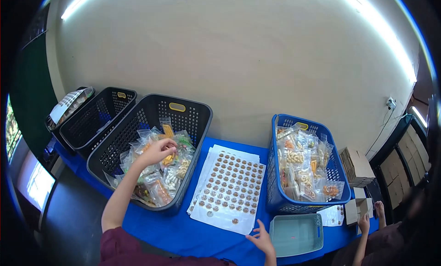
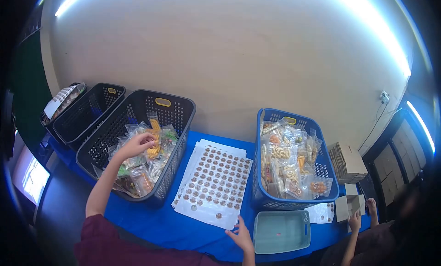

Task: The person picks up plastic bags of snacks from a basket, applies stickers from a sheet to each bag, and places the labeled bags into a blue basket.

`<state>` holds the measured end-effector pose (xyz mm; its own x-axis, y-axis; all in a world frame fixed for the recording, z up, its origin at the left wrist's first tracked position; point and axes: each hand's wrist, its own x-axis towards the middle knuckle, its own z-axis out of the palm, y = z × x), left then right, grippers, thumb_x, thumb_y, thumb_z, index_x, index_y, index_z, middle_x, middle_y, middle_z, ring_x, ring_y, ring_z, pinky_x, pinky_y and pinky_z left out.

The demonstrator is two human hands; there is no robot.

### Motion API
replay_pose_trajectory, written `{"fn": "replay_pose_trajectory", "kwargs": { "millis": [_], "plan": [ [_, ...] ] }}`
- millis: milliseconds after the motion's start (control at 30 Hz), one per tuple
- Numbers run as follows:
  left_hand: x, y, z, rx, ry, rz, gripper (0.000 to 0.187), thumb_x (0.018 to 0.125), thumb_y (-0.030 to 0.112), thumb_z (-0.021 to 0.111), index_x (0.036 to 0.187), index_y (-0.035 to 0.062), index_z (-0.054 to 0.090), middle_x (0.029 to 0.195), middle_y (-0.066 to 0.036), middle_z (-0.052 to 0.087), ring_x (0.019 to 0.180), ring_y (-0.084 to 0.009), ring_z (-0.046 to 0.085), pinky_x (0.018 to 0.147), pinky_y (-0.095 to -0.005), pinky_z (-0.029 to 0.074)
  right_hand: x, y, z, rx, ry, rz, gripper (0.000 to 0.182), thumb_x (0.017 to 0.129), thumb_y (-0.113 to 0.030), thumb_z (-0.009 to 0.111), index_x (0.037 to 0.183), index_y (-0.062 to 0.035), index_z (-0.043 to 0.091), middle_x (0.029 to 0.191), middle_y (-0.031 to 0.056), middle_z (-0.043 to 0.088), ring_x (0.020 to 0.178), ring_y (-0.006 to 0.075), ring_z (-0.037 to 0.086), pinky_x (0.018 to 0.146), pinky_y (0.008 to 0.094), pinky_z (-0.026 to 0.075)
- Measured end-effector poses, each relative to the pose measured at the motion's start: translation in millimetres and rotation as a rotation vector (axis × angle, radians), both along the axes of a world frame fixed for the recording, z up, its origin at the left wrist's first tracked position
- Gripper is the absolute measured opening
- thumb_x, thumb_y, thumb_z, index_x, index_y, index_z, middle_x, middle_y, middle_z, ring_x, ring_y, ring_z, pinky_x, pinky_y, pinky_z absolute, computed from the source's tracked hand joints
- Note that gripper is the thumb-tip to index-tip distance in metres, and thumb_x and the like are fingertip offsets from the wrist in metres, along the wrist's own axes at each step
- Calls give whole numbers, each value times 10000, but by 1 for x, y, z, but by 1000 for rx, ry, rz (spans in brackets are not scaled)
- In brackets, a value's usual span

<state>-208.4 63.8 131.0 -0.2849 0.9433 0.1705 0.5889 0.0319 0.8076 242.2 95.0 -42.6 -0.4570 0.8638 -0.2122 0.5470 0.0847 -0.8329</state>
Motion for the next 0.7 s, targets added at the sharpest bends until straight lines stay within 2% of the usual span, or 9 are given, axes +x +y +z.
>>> {"fn": "replay_pose_trajectory", "kwargs": {
  "millis": [33,167,200,267,300,367,533,633,700],
  "plan": [
    [-25,13,-20,-78,154,26,199,795,185,566,897,16,579,841,-100,607,787,-188,596,706,-310,477,-4,-4,-7,-20,-124,53,882,632,-325,728,1296,13,256,1066,242,509,886,307,570,780,347,454],
    [-91,40,-123,-341,951,117,186,738,214,589,829,53,613,815,-121,603,778,-252,603,687,-365,487,-15,-26,-76,-111,-305,220,879,663,-451,665,1288,26,273,1179,274,445,1079,370,464,899,381,380],
    [-98,39,-149,-380,1000,82,243,711,214,603,898,58,598,875,-131,592,824,-264,588,725,-382,473,-19,-34,-86,-174,-351,242,883,667,-493,642,1281,32,285,1184,278,440,1096,381,447,921,397,357],
    [-103,40,-189,-447,1087,11,411,657,215,632,1036,68,568,995,-151,570,915,-287,558,801,-417,444,-21,-51,-126,-262,-408,295,915,672,-553,606,1282,43,276,1211,282,413,1132,391,409,965,405,309],
    [-105,36,-194,-473,1059,-6,434,667,239,628,1066,87,550,1059,-149,527,978,-293,520,822,-421,434,-19,-58,-168,-289,-418,328,938,672,-571,592,1290,48,255,1231,283,391,1151,390,389,986,396,283],
    [-101,22,-200,-536,998,-43,483,685,288,620,1127,124,514,1185,-145,441,1103,-304,443,862,-430,412,-23,-67,-191,-334,-466,400,956,676,-601,561,1287,63,246,1246,284,375,1168,406,361,1013,413,232],
    [-101,15,-206,-696,942,-13,644,683,297,623,1263,147,386,1381,-145,170,1257,-341,225,935,-460,350,-61,-78,-170,-351,-691,484,894,700,-620,516,1239,63,311,1209,304,402,1181,474,294,1015,531,131],
    [-99,16,-206,-688,957,-14,642,709,273,597,1283,122,349,1414,-137,104,1244,-317,262,903,-456,379,-79,-87,-165,-368,-822,345,784,727,-537,556,1250,-9,303,1168,362,394,1154,509,308,954,543,265],
    [-98,14,-217,-663,950,-10,594,728,253,570,1265,97,369,1383,-131,180,1210,-287,317,873,-448,398,-82,-94,-161,-341,-851,284,767,730,-507,574,1261,-33,289,1160,388,376,1137,520,322,917,529,328]
  ]
}}
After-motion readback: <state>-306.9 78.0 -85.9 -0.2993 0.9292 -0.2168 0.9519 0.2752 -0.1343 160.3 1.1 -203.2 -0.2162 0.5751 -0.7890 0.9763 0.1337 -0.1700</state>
